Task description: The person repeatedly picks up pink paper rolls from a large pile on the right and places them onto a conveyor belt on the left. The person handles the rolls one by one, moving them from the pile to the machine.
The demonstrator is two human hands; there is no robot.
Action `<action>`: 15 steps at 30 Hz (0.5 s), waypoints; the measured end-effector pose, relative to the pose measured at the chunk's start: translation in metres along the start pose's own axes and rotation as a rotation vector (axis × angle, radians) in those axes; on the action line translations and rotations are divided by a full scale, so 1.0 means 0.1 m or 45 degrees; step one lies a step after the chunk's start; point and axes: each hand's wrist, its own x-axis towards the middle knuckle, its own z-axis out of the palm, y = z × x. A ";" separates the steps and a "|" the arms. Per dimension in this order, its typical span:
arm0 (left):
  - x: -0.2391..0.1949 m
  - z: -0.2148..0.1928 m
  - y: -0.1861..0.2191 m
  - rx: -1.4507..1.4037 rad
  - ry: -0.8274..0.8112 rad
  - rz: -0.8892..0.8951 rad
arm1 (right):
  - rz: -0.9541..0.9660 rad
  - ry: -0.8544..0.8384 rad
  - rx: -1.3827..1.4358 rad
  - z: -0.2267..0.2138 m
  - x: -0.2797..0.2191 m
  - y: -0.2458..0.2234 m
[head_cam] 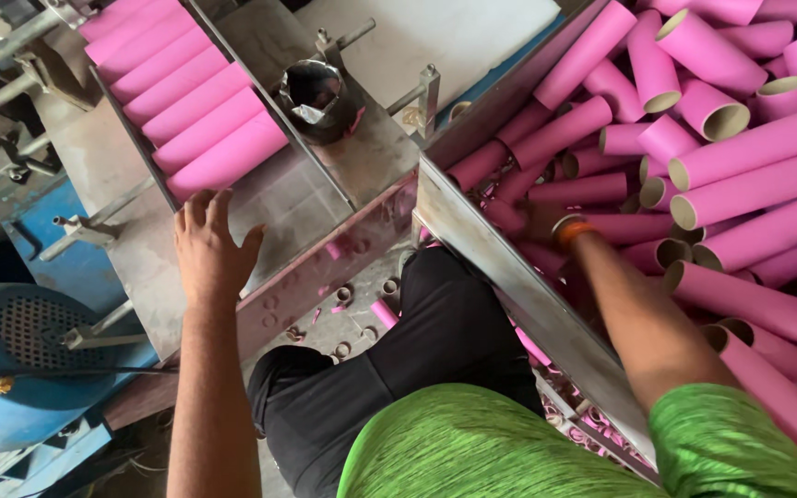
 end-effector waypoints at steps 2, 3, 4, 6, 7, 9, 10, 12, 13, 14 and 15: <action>0.02 -0.02 0.02 -0.021 0.001 -0.013 | -0.054 0.147 0.319 -0.21 -0.01 0.12; 0.04 -0.02 0.03 -0.039 -0.003 -0.025 | -0.120 0.342 0.417 -0.41 -0.04 0.20; 0.02 -0.04 0.04 -0.052 -0.013 -0.043 | -0.186 0.528 0.518 -0.56 -0.08 0.21; 0.04 -0.06 0.07 -0.117 0.010 0.012 | -0.422 0.775 1.073 -1.00 -0.25 0.16; 0.07 -0.07 0.06 -0.145 0.033 0.034 | -0.543 0.772 1.385 -1.19 -0.35 0.04; 0.05 -0.07 0.06 -0.276 0.016 0.026 | -0.769 0.755 1.726 -1.39 -0.63 -0.34; 0.04 -0.08 0.04 -0.333 -0.035 0.013 | -0.879 0.786 1.721 -1.44 -0.69 -0.63; 0.04 -0.11 0.00 -0.419 -0.082 0.004 | -1.099 0.855 1.675 -1.47 -0.73 -1.29; 0.05 -0.12 -0.01 -0.446 -0.079 0.009 | -1.209 0.895 1.634 -1.43 -0.69 -1.68; 0.04 -0.13 -0.02 -0.487 -0.067 0.048 | -1.232 0.896 1.601 -1.39 -0.64 -2.03; 0.03 -0.14 -0.03 -0.528 -0.055 0.088 | -1.256 0.897 1.568 -1.35 -0.58 -2.36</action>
